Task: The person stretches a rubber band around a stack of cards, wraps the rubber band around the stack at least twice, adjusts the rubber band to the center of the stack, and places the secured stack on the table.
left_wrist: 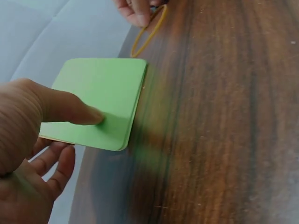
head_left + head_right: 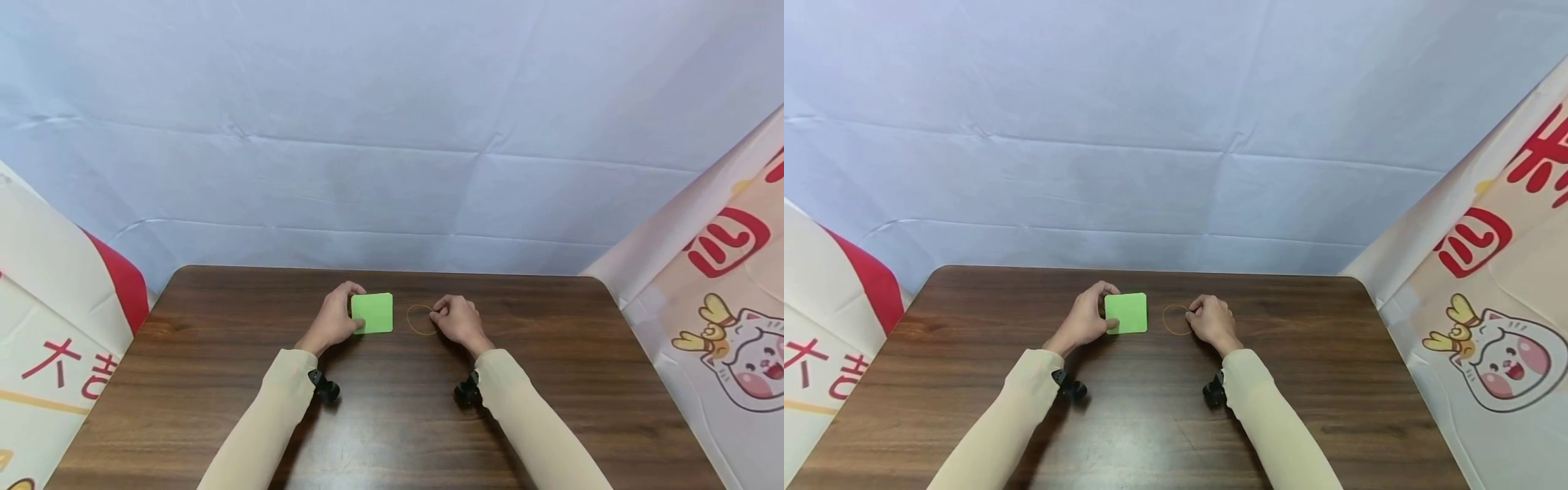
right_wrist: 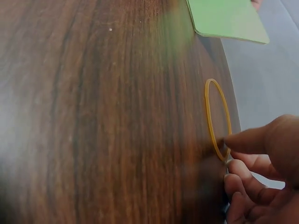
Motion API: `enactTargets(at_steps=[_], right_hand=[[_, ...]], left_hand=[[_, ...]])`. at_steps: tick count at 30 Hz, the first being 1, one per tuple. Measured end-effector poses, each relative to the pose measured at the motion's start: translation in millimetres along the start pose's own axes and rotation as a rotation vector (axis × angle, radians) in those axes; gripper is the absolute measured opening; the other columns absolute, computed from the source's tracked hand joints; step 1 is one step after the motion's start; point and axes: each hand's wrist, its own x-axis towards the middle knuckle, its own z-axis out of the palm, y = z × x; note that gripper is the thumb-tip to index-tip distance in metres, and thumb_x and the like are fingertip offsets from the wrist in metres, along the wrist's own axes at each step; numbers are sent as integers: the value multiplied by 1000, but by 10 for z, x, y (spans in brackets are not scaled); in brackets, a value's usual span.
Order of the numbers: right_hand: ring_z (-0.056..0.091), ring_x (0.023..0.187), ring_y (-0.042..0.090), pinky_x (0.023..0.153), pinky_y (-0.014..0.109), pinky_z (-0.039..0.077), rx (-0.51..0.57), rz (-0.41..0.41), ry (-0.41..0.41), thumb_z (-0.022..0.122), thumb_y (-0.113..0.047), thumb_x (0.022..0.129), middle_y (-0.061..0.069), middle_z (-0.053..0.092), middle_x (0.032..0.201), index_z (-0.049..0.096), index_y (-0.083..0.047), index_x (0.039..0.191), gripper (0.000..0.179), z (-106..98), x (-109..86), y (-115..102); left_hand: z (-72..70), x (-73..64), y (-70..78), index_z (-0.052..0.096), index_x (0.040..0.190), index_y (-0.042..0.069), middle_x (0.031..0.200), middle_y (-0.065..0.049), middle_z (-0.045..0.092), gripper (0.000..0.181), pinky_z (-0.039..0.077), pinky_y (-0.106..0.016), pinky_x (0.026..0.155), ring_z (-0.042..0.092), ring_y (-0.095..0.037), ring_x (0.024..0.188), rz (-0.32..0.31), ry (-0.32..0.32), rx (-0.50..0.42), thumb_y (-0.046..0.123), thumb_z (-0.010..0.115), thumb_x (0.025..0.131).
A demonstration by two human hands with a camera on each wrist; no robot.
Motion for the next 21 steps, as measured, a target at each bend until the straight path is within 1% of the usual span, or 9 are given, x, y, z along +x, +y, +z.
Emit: enactTargets(at_steps=[4, 8, 12, 14, 16, 21], right_hand=[[60, 76, 19, 74, 41, 50, -18, 40, 0, 69, -17, 97, 1, 65, 84, 72, -11, 91, 9, 7, 16, -30], [60, 75, 22, 75, 44, 50, -48, 43, -16, 64, -14, 98, 2, 64, 83, 69, -10, 89, 11, 27, 23, -51], [58, 80, 25, 79, 46, 48, -65, 18, -15, 60, -13, 100, 5, 62, 88, 67, -8, 90, 12, 52, 17, -48], [56, 80, 26, 78, 45, 47, -42, 6, -12, 59, -12, 101, 8, 60, 92, 65, -7, 92, 12, 53, -6, -44], [55, 79, 25, 75, 43, 47, -5, -1, -8, 58, -13, 102, 9, 59, 91, 65, -6, 95, 12, 48, -27, -41], [57, 72, 22, 68, 38, 48, 89, 17, -10, 59, -14, 103, 7, 62, 84, 65, -6, 99, 11, 26, -63, -39]], left_hand=[[30, -29, 18, 61, 110, 7, 108, -8, 62, 46, 50, -39, 79, 56, -24, 92, 74, 43, 38, -17, 78, 73], [44, -56, 35, 61, 103, 10, 105, -6, 63, 41, 52, -40, 78, 57, -23, 91, 107, 65, 51, -14, 79, 75], [44, -82, 49, 62, 100, 10, 103, -6, 64, 36, 53, -39, 77, 59, -22, 90, 121, 72, 55, -13, 79, 78], [37, -101, 60, 62, 99, 9, 102, -6, 65, 33, 53, -38, 76, 60, -22, 89, 121, 70, 55, -12, 78, 79], [31, -120, 66, 62, 98, 9, 101, -6, 65, 31, 53, -36, 74, 60, -22, 87, 121, 64, 58, -11, 78, 80], [13, -151, 68, 63, 95, 8, 96, -5, 65, 28, 53, -34, 69, 60, -21, 79, 119, 58, 43, -10, 78, 80]])
